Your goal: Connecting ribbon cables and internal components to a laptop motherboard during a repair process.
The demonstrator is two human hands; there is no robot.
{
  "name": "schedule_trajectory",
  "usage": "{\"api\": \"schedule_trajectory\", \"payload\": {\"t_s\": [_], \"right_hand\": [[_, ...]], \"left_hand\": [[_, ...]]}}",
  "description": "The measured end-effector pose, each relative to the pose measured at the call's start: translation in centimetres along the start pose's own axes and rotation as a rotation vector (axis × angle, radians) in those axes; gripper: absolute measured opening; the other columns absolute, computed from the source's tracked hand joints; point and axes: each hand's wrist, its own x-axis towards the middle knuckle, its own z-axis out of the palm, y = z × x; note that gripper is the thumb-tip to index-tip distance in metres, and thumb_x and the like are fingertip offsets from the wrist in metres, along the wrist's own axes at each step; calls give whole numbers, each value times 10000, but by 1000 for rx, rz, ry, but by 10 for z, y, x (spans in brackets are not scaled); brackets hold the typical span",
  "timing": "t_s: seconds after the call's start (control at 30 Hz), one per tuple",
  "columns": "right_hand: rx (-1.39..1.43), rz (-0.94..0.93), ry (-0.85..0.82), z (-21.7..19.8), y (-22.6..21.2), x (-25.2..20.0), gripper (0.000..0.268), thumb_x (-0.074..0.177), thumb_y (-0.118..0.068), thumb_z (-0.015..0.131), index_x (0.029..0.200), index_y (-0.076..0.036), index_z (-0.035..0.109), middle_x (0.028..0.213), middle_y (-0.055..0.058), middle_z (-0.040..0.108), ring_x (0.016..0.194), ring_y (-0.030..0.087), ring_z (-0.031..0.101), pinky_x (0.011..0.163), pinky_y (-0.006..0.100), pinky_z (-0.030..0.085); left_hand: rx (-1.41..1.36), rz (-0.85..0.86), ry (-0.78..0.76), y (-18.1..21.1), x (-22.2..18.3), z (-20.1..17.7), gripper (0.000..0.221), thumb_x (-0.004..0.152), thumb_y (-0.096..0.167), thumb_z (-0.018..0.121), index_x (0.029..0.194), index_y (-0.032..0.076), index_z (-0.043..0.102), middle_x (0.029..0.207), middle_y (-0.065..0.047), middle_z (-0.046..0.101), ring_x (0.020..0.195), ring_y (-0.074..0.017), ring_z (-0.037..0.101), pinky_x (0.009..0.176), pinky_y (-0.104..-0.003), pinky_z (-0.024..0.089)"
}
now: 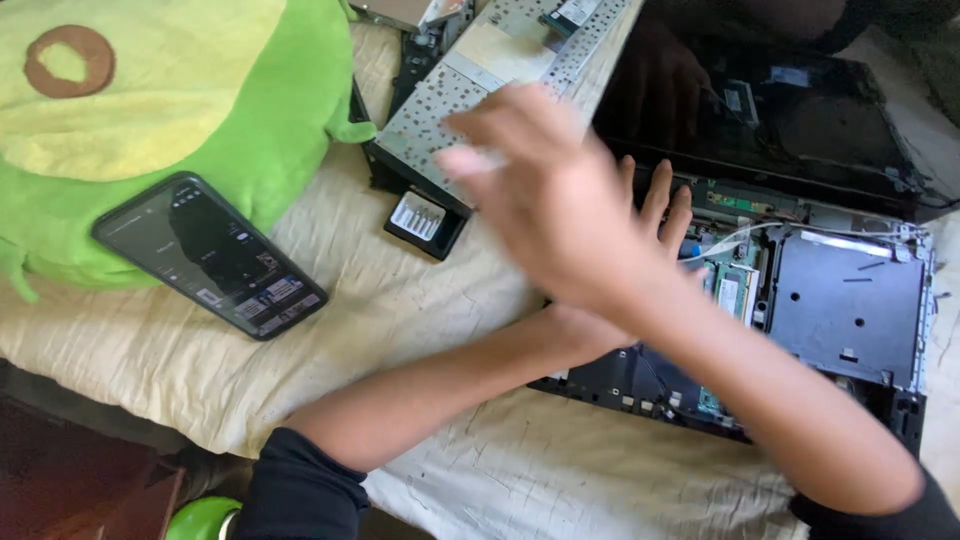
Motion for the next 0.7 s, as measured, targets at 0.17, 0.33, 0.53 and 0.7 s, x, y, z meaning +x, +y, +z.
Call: {"api": "schedule_trajectory", "payload": {"t_s": [0.17, 0.33, 0.53, 0.7], "right_hand": [[-210, 225, 230, -103, 5, -64, 540, 1252, -248, 357, 1174, 138, 727, 955, 173, 524, 807, 243, 476, 737, 374, 339], [-208, 624, 309, -166, 32, -137, 714, 1277, -472, 193, 1372, 105, 604, 1014, 143, 472, 738, 188, 453, 656, 277, 299], [-289, 489, 384, -172, 85, -159, 574, 1386, -211, 351, 1213, 147, 765, 757, 141, 582, 622, 161, 509, 617, 277, 343], [143, 626, 398, -139, 111, -160, 506, 1188, -337, 376, 1077, 43, 690, 621, 79, 540, 509, 107, 482, 492, 218, 331]], "left_hand": [[-38, 65, 88, -10, -4, -17, 774, 901, 649, 562, 1512, 180, 497, 1606, -133, 407, 1442, -430, 391, 1206, -706, 263], [-46, 118, 161, -12, -5, -21, 692, 934, 598, 560, 1411, 99, 601, 1534, -167, 519, 1421, -455, 447, 1183, -664, 293], [16, 144, 157, -12, -5, -27, 686, 982, 568, 538, 1458, 74, 574, 1552, -201, 488, 1419, -454, 442, 1182, -660, 275], [-88, 174, 67, -21, -2, -30, 691, 1011, 530, 543, 1485, 29, 531, 1599, -219, 419, 1478, -467, 361, 1210, -670, 212]]}}
